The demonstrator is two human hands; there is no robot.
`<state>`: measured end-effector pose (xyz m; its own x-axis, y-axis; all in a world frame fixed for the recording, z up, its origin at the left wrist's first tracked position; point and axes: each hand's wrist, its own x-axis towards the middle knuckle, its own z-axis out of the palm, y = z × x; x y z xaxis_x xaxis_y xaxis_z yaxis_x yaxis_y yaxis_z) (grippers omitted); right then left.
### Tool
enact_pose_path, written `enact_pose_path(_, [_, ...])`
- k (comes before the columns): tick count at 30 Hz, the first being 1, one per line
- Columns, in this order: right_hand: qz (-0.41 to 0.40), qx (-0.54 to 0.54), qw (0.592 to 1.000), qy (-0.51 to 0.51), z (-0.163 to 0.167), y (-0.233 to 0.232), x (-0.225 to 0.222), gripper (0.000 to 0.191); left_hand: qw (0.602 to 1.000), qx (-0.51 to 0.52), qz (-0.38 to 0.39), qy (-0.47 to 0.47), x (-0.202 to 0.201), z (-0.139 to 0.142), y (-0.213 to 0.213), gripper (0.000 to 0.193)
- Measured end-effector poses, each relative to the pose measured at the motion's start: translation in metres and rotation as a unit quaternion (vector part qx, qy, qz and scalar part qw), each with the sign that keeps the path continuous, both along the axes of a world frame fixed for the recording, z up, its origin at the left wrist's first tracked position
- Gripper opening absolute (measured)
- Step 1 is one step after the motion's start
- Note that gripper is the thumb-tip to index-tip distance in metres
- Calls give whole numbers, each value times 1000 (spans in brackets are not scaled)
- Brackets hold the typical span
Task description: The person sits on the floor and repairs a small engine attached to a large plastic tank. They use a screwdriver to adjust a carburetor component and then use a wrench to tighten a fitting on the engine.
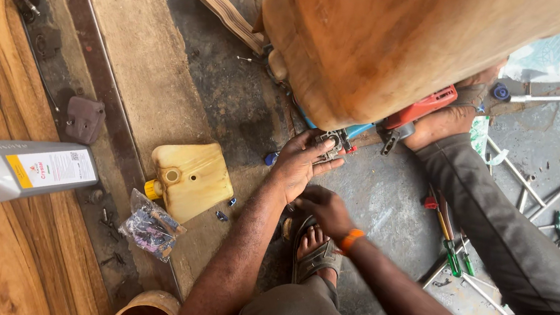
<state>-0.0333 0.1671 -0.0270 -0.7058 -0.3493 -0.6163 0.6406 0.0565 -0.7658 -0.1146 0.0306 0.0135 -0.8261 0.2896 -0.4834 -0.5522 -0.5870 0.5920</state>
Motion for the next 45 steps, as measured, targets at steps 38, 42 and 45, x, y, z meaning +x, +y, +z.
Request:
enact_pose_path(38, [-96,-69,992,-32,105,66,-108,25,988,-147,-29,-48,-5,-33,1,39])
enact_pose_path(42, [-104,-79,990,-44,112,66,-114,23,990,-133,-33,-36,-11,-39,4,41])
enact_pose_path(45, [-100,-83,991,-27,112,64,-113,22,989,-139,-41,-33,-12,-42,4,40])
